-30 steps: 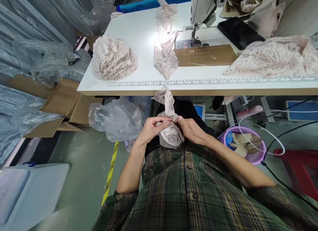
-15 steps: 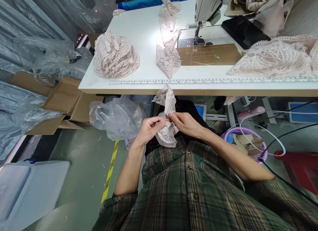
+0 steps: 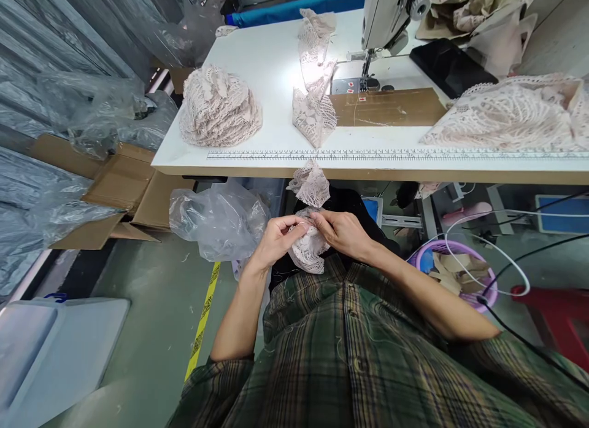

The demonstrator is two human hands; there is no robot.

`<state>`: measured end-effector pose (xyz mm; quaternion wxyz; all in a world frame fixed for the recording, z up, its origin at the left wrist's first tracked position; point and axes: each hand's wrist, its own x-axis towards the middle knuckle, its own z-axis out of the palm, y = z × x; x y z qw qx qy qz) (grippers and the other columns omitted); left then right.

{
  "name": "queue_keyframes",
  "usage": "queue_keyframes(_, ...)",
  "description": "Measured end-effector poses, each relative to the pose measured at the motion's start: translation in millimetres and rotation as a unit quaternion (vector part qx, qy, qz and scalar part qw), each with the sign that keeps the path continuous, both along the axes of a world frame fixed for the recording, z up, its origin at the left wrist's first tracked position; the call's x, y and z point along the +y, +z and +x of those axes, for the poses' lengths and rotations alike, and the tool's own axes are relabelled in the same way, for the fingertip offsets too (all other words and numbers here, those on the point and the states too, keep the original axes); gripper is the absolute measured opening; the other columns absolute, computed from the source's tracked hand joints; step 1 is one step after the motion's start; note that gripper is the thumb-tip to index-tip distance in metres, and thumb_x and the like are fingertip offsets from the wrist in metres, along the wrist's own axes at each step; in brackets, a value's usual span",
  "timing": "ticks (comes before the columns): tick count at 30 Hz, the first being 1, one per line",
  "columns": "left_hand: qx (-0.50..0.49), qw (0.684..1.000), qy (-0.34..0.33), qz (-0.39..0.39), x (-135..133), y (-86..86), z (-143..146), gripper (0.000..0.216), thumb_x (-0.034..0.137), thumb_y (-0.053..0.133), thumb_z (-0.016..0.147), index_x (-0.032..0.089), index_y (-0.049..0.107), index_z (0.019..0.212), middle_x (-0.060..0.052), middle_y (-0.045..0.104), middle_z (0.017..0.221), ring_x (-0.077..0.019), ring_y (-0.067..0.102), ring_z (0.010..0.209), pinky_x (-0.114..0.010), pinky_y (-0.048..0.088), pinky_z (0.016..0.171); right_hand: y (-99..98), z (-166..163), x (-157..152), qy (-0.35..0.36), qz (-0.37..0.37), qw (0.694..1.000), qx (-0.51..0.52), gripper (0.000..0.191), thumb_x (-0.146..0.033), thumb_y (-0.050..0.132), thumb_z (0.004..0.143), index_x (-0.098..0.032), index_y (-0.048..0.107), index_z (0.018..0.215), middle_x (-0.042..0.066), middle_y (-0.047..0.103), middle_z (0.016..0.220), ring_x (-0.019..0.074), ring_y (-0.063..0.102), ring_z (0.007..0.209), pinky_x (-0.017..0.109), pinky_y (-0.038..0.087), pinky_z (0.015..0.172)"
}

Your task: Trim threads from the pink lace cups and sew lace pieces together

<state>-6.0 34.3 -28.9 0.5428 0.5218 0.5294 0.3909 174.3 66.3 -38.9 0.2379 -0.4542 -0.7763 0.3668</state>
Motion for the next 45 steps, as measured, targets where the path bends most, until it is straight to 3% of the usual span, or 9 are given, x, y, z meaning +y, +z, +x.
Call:
queue_keyframes(4, 0.033, 0.999, 0.038, 0.018, 4, 0.4, -1, 0.026, 0.040, 0.070, 0.079, 0.015, 0.072, 0.086, -0.002, 0.066, 0.071, -0.0114, 0.053, 0.061, -0.023, 0.039, 0.058, -2.6, 5, -3, -0.049, -0.016, 0.997, 0.060, 0.049, -0.050, 0.029, 0.100, -0.019, 0.057, 0.074, -0.002, 0.050, 0.059, 0.0129, 0.044, 0.054, 0.026, 0.030, 0.058)
queue_keyframes(9, 0.037, 0.987, 0.138, 0.074, 28, -5.4, 3, 0.044, 0.043, 0.078, 0.071, 0.018, 0.062, 0.103, 0.010, 0.042, 0.053, -0.0069, 0.033, 0.047, -0.020, 0.028, 0.050, -0.3, 10, -3, -0.081, -0.025, 0.987, 0.138, 0.039, -0.053, 0.042, 0.094, -0.019, 0.057, 0.081, 0.000, 0.056, 0.071, 0.0145, 0.050, 0.065, 0.027, 0.038, 0.063)
queue_keyframes(13, 0.105, 0.979, 0.107, 0.135, 36, -8.2, 19, 0.024, 0.041, 0.067, 0.079, 0.017, 0.063, 0.080, 0.009, 0.035, 0.051, -0.0077, 0.030, 0.048, -0.022, 0.025, 0.049, 10.8, -1, 8, -0.146, 0.003, 0.971, 0.188, 0.034, -0.050, 0.062, 0.081, -0.019, 0.058, 0.093, 0.003, 0.063, 0.083, 0.0125, 0.047, 0.062, 0.025, 0.039, 0.059)
queue_keyframes(17, 0.211, 0.955, 0.015, 0.210, 18, 0.5, 31, 0.028, 0.031, 0.063, 0.080, 0.018, 0.054, 0.056, 0.006, 0.036, 0.050, -0.0098, 0.035, 0.050, -0.025, 0.029, 0.054, 21.5, -8, 14, -0.205, 0.036, 0.964, 0.166, 0.027, -0.043, 0.063, 0.079, -0.018, 0.060, 0.089, 0.002, 0.061, 0.077, 0.0124, 0.046, 0.060, 0.026, 0.037, 0.058)
queue_keyframes(21, 0.156, 0.962, 0.003, 0.223, 5, 14.9, 14, 0.018, 0.036, 0.066, 0.078, 0.018, 0.069, 0.079, 0.002, 0.049, 0.061, -0.0118, 0.042, 0.055, -0.026, 0.034, 0.057, 23.1, 1, -4, -0.107, 0.030, 0.977, 0.181, 0.017, -0.029, 0.052, 0.084, -0.017, 0.063, 0.079, 0.001, 0.058, 0.069, 0.0129, 0.048, 0.061, 0.026, 0.039, 0.061)
queue_keyframes(25, 0.070, 0.978, 0.001, 0.199, 8, 20.9, -9, 0.046, 0.052, 0.065, 0.078, 0.017, 0.071, 0.108, -0.003, 0.055, 0.082, -0.0139, 0.046, 0.067, -0.027, 0.037, 0.064, 17.6, 12, -36, 0.009, 0.006, 0.979, 0.205, 0.015, -0.024, 0.055, 0.082, -0.017, 0.068, 0.083, 0.001, 0.063, 0.073, 0.0137, 0.052, 0.064, 0.026, 0.043, 0.064)
queue_keyframes(30, -0.019, 0.983, -0.133, 0.126, 5, 17.8, -3, 0.035, 0.051, 0.070, 0.077, 0.016, 0.077, 0.081, -0.009, 0.061, 0.094, -0.0215, 0.058, 0.091, -0.031, 0.044, 0.080, 14.8, 17, -51, 0.050, -0.011, 0.978, 0.203, 0.016, -0.025, 0.056, 0.084, -0.018, 0.070, 0.088, 0.002, 0.065, 0.073, 0.0138, 0.053, 0.064, 0.027, 0.044, 0.065)
queue_keyframes(38, 0.057, 0.996, -0.063, 0.040, -7, 19.7, -1, 0.032, 0.046, 0.075, 0.076, 0.015, 0.078, 0.082, -0.006, 0.073, 0.076, -0.0153, 0.059, 0.063, -0.025, 0.045, 0.060, 14.9, 22, -13, 0.036, -0.044, 0.993, 0.104, 0.052, -0.049, 0.027, 0.101, -0.017, 0.060, 0.077, 0.001, 0.058, 0.066, 0.0136, 0.048, 0.061, 0.027, 0.036, 0.061)
queue_keyframes(45, 0.040, 0.997, -0.054, 0.031, -9, 19.2, 0, 0.034, 0.046, 0.071, 0.078, 0.014, 0.078, 0.085, -0.006, 0.073, 0.078, -0.0148, 0.059, 0.066, -0.024, 0.044, 0.062, 12.3, 7, -1, 0.024, -0.002, 0.997, 0.074, 0.050, -0.052, 0.032, 0.099, -0.018, 0.054, 0.068, -0.002, 0.049, 0.058, 0.0113, 0.040, 0.054, 0.026, 0.028, 0.057)
